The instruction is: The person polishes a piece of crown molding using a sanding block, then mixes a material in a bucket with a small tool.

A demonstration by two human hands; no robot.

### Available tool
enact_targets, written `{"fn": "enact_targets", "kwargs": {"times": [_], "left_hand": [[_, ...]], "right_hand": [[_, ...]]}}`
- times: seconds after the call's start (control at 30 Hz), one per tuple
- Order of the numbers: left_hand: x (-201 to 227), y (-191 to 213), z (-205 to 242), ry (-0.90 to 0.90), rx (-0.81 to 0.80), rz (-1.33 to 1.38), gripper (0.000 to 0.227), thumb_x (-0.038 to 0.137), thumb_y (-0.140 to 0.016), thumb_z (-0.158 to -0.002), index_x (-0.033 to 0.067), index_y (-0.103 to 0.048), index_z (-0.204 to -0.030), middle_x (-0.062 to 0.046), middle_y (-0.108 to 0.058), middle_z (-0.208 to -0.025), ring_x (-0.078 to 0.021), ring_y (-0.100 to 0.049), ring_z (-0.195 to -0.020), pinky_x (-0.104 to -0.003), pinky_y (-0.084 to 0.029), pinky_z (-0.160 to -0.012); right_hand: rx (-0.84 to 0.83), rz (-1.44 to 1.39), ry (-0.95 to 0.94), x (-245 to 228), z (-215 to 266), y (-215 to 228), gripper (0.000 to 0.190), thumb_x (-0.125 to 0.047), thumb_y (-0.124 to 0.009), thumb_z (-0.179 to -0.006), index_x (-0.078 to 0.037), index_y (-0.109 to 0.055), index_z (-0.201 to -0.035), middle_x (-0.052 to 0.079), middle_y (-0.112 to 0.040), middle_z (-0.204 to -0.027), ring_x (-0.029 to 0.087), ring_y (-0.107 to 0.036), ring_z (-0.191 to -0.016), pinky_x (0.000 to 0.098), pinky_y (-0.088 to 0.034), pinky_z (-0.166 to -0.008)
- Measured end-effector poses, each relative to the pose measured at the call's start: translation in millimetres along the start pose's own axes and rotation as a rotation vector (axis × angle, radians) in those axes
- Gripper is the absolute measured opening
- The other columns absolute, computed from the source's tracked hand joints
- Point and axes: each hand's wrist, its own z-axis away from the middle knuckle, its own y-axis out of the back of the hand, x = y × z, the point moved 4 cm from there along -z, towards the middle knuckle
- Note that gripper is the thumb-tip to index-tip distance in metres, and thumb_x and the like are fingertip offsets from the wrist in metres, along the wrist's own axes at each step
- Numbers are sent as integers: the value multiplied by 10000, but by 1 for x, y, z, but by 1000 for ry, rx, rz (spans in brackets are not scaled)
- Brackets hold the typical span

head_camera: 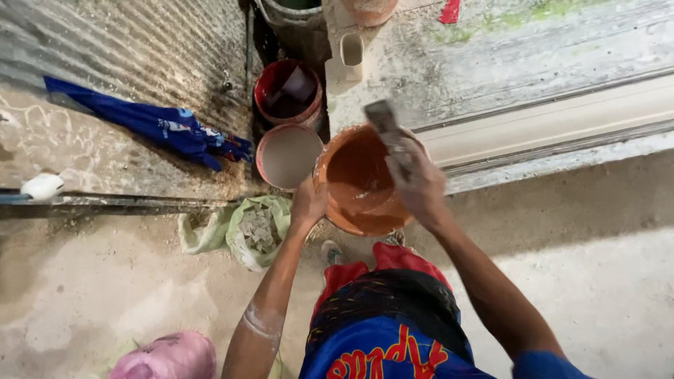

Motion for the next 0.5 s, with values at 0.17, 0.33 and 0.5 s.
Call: {"fn": "enact_targets", "kwargs": {"times": [0.17, 0.33, 0.5], "left_hand": [[-21, -15, -5, 102, 15, 212, 574, 408, -351, -1105, 2, -540, -1463, -300, -674, -1252, -420, -697, -1067, -584, -527, -894], [-19, -11, -8, 66, -20, 52, 503, 302, -548, -1028, -65, -576, -1370, -318, -644, -1252, -473, -653, -1151, -573, -549, -881], [-26, -22, -18, -54, 29, 57, 331, 193, -440, -1073, -80, -625, -1049, -216, -642, -804, -213, -618, -723, -357, -419, -647]], "right_hand": [[-246, 214, 131, -28, 3, -44, 221, -275, -761, -875, -138, -706, -1040, 108, -761, -1010, 312, -713, -1012, 423, -543, -909], [-332, 278, 159, -8, -5, -73, 295, -399, -678, -923, -222, -609, -1149, 35, -732, -916, 286, -725, -883, 467, -571, -780], [-213, 359, 215, -5, 4, -90, 321, -427, -600, -969, -278, -575, -1252, 15, -717, -869, 281, -739, -802, 485, -598, -700]]}}
